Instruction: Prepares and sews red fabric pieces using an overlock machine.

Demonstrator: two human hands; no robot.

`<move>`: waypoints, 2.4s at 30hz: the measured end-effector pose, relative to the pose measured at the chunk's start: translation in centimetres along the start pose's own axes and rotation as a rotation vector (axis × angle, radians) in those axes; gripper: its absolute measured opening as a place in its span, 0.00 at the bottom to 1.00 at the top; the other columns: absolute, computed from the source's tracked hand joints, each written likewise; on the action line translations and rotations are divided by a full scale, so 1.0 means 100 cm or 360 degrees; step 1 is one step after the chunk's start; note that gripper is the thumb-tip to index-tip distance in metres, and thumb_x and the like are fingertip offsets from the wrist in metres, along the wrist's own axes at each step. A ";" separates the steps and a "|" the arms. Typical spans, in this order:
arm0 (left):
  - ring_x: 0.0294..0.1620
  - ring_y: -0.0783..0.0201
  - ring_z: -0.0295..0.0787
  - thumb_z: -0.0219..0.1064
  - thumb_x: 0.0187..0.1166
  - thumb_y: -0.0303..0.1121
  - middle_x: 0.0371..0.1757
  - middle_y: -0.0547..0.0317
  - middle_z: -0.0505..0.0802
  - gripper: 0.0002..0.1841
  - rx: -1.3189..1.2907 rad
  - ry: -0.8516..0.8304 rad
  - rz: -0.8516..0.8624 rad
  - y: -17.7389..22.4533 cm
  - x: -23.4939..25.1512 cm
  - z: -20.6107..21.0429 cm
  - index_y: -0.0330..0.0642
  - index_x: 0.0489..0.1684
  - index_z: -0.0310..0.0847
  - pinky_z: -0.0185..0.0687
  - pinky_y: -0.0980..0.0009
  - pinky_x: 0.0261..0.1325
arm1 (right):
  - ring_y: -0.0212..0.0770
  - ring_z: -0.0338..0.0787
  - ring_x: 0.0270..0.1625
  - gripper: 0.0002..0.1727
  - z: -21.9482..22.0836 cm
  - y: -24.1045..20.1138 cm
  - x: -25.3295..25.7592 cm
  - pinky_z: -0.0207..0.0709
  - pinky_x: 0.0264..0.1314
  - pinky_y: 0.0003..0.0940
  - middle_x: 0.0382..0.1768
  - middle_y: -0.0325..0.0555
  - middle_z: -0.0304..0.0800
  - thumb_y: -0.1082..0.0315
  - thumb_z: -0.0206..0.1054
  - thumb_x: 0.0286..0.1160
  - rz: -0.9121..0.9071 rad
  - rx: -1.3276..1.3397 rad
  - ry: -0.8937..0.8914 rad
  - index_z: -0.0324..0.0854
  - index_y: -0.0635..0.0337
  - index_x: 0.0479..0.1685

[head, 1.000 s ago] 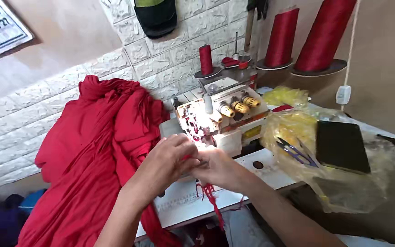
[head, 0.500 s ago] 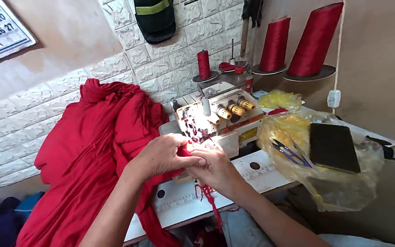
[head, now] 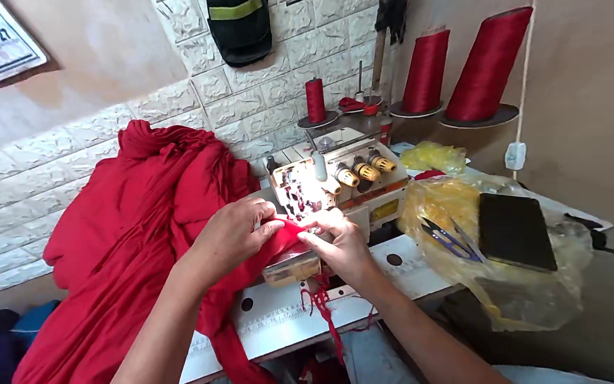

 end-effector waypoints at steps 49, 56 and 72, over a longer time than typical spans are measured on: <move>0.39 0.69 0.85 0.71 0.77 0.31 0.39 0.58 0.90 0.06 -0.0251 -0.0139 -0.0182 -0.006 -0.010 0.007 0.38 0.42 0.87 0.81 0.72 0.45 | 0.26 0.76 0.25 0.09 -0.010 -0.015 0.005 0.73 0.32 0.24 0.31 0.36 0.86 0.61 0.70 0.77 -0.0103 -0.0112 -0.0059 0.94 0.53 0.44; 0.38 0.75 0.84 0.68 0.81 0.38 0.36 0.64 0.88 0.09 -0.0340 -0.0014 -0.0096 0.001 -0.011 0.005 0.43 0.39 0.88 0.80 0.76 0.44 | 0.36 0.78 0.28 0.10 0.001 -0.017 0.019 0.76 0.37 0.38 0.31 0.44 0.86 0.62 0.73 0.75 -0.0027 -0.0300 -0.0343 0.92 0.58 0.45; 0.43 0.61 0.86 0.59 0.80 0.40 0.36 0.60 0.92 0.15 -0.0131 -0.0270 0.0318 0.017 0.003 0.030 0.43 0.36 0.91 0.74 0.59 0.47 | 0.18 0.82 0.24 0.06 -0.006 -0.002 -0.022 0.76 0.25 0.13 0.32 0.31 0.92 0.69 0.70 0.78 0.0286 0.0945 -0.0741 0.88 0.61 0.46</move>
Point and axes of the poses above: each hand's wrist, its own x-axis towards the middle knuckle, its own z-axis out of the palm, y = z × x, the point moved 5 cm from there along x, towards the middle knuckle
